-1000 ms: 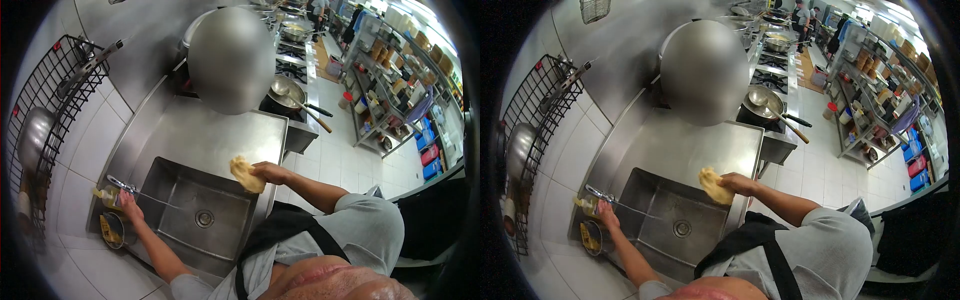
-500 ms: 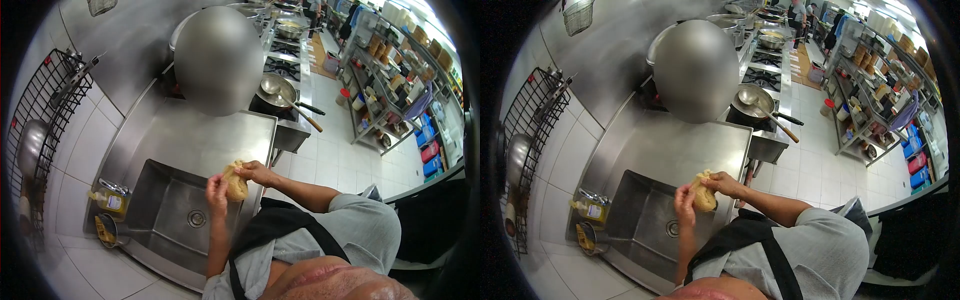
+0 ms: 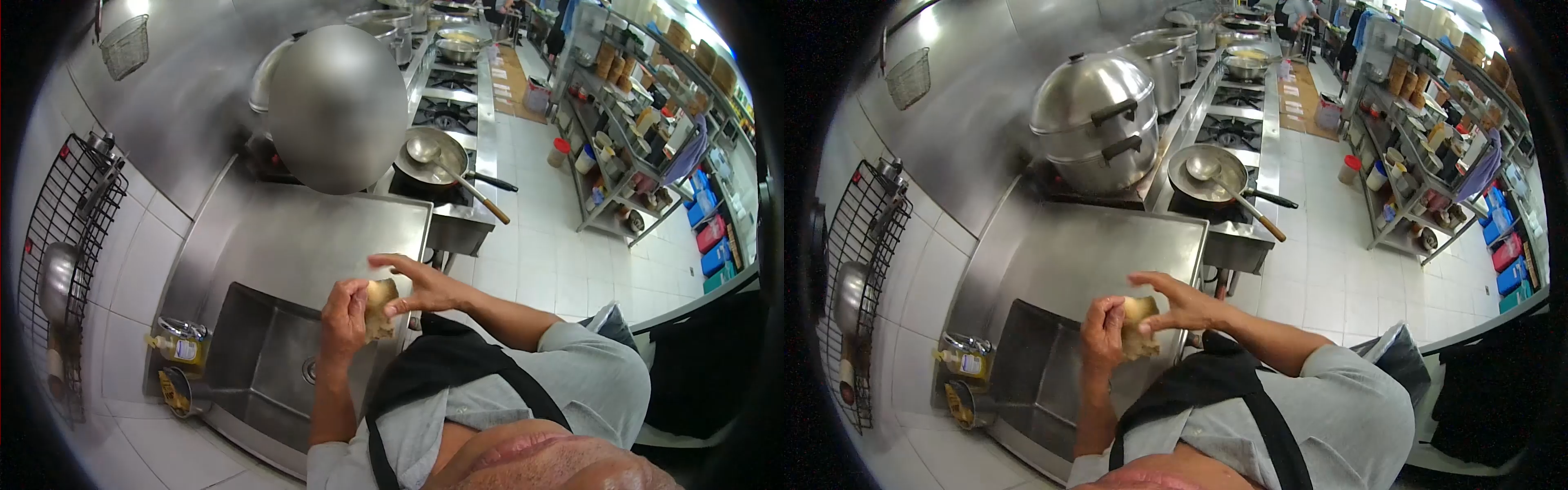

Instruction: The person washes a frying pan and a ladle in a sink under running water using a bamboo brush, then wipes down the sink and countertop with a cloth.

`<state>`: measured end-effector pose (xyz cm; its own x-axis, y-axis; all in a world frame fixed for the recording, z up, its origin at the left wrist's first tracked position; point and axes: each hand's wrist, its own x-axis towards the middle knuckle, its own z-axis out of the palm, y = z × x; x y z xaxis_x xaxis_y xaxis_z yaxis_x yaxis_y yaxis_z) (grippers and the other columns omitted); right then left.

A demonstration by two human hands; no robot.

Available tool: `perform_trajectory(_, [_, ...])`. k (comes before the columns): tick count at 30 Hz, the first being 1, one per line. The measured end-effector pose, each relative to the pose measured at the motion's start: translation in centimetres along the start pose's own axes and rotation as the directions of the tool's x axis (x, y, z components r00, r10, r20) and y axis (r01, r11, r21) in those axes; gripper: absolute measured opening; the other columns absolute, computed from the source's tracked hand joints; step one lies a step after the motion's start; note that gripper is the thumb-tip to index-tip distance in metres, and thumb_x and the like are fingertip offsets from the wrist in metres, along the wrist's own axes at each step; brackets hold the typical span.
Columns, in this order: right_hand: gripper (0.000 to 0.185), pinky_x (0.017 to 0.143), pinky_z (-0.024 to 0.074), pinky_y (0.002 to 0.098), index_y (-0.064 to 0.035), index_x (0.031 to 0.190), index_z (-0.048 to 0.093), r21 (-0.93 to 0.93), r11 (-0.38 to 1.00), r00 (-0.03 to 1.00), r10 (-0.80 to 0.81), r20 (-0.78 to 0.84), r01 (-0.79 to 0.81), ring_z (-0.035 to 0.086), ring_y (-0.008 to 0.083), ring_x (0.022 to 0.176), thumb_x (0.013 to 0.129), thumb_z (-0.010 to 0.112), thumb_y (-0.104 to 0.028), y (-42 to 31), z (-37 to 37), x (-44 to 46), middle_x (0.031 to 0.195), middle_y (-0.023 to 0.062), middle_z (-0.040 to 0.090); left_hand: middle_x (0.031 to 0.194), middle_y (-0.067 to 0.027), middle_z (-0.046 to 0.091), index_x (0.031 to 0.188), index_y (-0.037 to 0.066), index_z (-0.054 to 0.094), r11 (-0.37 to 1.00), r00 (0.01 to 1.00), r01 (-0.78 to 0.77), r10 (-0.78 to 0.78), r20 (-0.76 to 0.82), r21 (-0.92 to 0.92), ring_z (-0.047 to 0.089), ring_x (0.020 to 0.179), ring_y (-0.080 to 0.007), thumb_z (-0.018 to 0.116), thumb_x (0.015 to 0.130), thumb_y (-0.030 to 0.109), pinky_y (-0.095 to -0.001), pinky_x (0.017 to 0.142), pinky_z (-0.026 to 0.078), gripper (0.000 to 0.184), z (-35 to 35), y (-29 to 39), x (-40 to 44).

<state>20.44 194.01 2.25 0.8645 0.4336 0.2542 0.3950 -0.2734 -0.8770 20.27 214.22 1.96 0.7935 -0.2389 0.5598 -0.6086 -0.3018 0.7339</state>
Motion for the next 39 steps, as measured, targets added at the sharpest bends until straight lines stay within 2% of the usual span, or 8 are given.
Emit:
perform_trajectory(6, [0.023, 0.076, 0.0436, 0.0266, -0.0014, 0.096, 0.061, 0.379, 0.921, 0.996, 0.068, 0.062, -0.087, 0.051, 0.0099, 0.085, 0.094, 0.057, -0.024, -0.9, 0.1, 2.1, 0.086, 0.0023, 0.055, 0.084, -0.0105, 0.062, 0.102, 0.001, 0.058, 0.945, 0.931, 0.325, -0.312, 0.189, -0.041, 0.057, 0.079, -0.0167, 0.067, 0.086, 0.020, -0.0308, 0.074, 0.048, 0.027, -1.9, 1.3, 0.8])
perform_trajectory(9, [0.025, 0.074, 0.0421, 0.0241, -0.0030, 0.095, 0.059, 0.322, 0.947, 1.000, 0.020, -0.012, -0.015, 0.049, 0.0074, 0.083, 0.094, 0.056, -0.028, -1.0, 0.4, 2.2, 0.086, 0.0001, 0.055, 0.089, -0.0092, 0.064, 0.110, 0.001, 0.058, 0.715, 0.600, 0.698, -0.555, 0.576, -0.038, 0.057, 0.081, -0.0148, 0.073, 0.081, 0.024, -0.0297, 0.076, 0.047, 0.040, -3.7, 0.3, -0.4])
perform_trajectory(12, [0.027, 0.073, 0.0420, 0.0229, -0.0040, 0.094, 0.059, 0.371, 0.928, 0.995, 0.075, -0.073, -0.043, 0.049, 0.0063, 0.082, 0.094, 0.057, -0.030, -0.8, -0.8, 2.3, 0.086, -0.0016, 0.055, 0.095, -0.0064, 0.065, 0.115, -0.001, 0.058, 0.784, 0.639, 0.613, -0.566, 0.521, 0.099, 0.057, 0.083, -0.0121, 0.072, 0.081, 0.022, -0.0285, 0.077, 0.047, 0.044, -5.5, -0.5, -1.2])
perform_trajectory(17, [0.029, 0.070, 0.0441, 0.0234, -0.0038, 0.096, 0.061, 0.378, 0.917, 0.960, 0.210, -0.188, -0.126, 0.052, 0.0073, 0.079, 0.092, 0.058, -0.032, 2.4, -3.6, 5.2, 0.084, -0.0010, 0.058, 0.100, -0.0043, 0.063, 0.115, -0.003, 0.058, 0.681, 0.788, 0.614, -0.503, 0.354, -0.399, 0.058, 0.089, -0.0105, 0.069, 0.083, 0.018, -0.0268, 0.082, 0.046, 0.040, -4.8, -2.8, 2.9])
perform_trajectory(22, [0.048, 0.087, 0.0457, 0.0286, -0.0034, 0.126, 0.052, 0.166, 0.963, 0.811, 0.268, -0.520, -0.212, 0.056, 0.0171, 0.105, 0.090, 0.060, -0.035, 14.3, -9.0, 3.7, 0.117, 0.0084, 0.057, 0.122, -0.0147, 0.057, 0.123, -0.002, 0.053, 0.902, 0.904, 0.426, -0.427, -0.002, 0.074, 0.054, 0.112, -0.0203, 0.065, 0.087, 0.027, -0.0321, 0.095, 0.042, 0.047, 0.2, -12.4, 6.0])
perform_trajectory(25, [0.044, 0.070, 0.0446, 0.0241, -0.0004, 0.117, 0.058, 0.244, 0.880, 0.673, 0.470, -0.571, -0.408, 0.056, 0.0111, 0.085, 0.090, 0.061, -0.035, 19.0, -11.8, -5.0, 0.096, 0.0050, 0.061, 0.129, -0.0195, 0.051, 0.127, 0.002, 0.051, 0.883, 0.869, 0.426, -0.460, 0.183, 0.196, 0.047, 0.123, -0.0286, 0.064, 0.087, 0.030, -0.0378, 0.102, 0.037, 0.051, 4.0, -15.8, 2.6])
perform_trajectory(32, [0.025, 0.057, 0.0434, 0.0317, -0.0038, 0.083, 0.059, 0.668, 0.067, 0.125, 0.991, 0.039, -0.741, 0.054, 0.0193, 0.061, 0.087, 0.056, -0.029, 33.1, -4.1, -30.2, 0.068, 0.0050, 0.056, 0.151, -0.0169, 0.021, 0.142, 0.009, 0.034, 0.854, 0.876, 0.093, -0.315, 0.366, 0.512, 0.012, 0.142, -0.0295, 0.045, 0.091, 0.049, -0.0468, 0.115, 0.003, 0.066, 19.3, -22.2, 5.1])
perform_trajectory(39, [0.028, 0.056, 0.0460, 0.0349, -0.0049, 0.085, 0.060, 0.576, -0.393, -0.257, 0.917, 0.305, -0.717, 0.058, 0.0219, 0.062, 0.091, 0.050, -0.030, 28.2, 0.9, -38.6, 0.071, 0.0091, 0.061, 0.138, -0.0055, 0.045, 0.120, 0.014, 0.056, 0.468, 0.954, 0.243, -0.272, -0.123, 0.849, 0.036, 0.131, -0.0271, 0.042, 0.091, 0.041, -0.0473, 0.108, 0.025, 0.042, 1.0, -47.1, 15.3])
